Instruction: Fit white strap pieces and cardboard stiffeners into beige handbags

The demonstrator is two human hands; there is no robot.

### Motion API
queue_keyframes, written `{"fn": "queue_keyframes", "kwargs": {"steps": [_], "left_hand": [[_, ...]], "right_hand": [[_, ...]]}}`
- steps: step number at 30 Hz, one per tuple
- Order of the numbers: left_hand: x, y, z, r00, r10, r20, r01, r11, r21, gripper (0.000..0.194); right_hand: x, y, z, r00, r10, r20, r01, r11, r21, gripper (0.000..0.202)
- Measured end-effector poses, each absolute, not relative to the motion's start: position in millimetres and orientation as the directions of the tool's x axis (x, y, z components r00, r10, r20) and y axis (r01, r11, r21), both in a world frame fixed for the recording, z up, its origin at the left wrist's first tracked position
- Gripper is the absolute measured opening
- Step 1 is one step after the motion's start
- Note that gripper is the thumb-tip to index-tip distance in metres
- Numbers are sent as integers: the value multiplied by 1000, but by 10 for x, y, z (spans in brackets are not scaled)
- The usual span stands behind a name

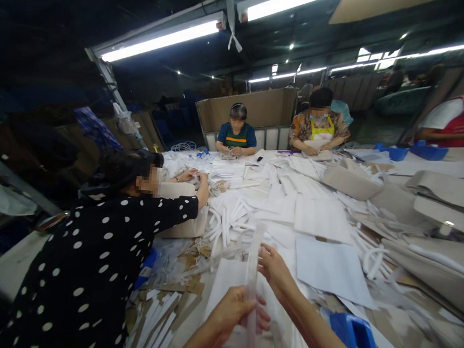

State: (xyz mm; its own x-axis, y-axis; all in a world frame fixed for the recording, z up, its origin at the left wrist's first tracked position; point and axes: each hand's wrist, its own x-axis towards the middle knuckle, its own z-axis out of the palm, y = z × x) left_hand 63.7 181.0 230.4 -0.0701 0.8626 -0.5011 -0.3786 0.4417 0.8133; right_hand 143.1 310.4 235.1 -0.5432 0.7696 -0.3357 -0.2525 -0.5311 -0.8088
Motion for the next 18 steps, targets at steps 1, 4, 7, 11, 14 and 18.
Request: {"fn": "queue_keyframes", "kwargs": {"steps": [1, 4, 7, 11, 14, 18], "left_hand": [[594, 1859, 2338, -111, 869, -482, -394, 407, 824, 34], [459, 2016, 2432, -223, 885, -409, -422, 291, 859, 40], [366, 2157, 2498, -318, 881, -350, -432, 193, 881, 42], [340, 2303, 2538, -386, 879, -280, -415, 105, 904, 42], [369, 2372, 2562, -375, 895, -243, -410, 75, 909, 42], [441, 2368, 2629, -347, 901, -259, -423, 96, 901, 49]], "right_hand": [[1530, 3065, 2344, -531, 786, -317, -228, -492, -840, 46], [1865, 2900, 2312, -607, 741, -287, -119, -442, -889, 45], [2161, 2704, 2261, -684, 653, -325, -33, -472, -881, 43], [2321, 2525, 2138, -642, 638, -425, 23, -538, -843, 41], [2265, 2512, 2020, -646, 562, -516, 50, -643, -764, 36], [2116, 2632, 1948, -627, 527, -574, -15, -744, -667, 30]]}}
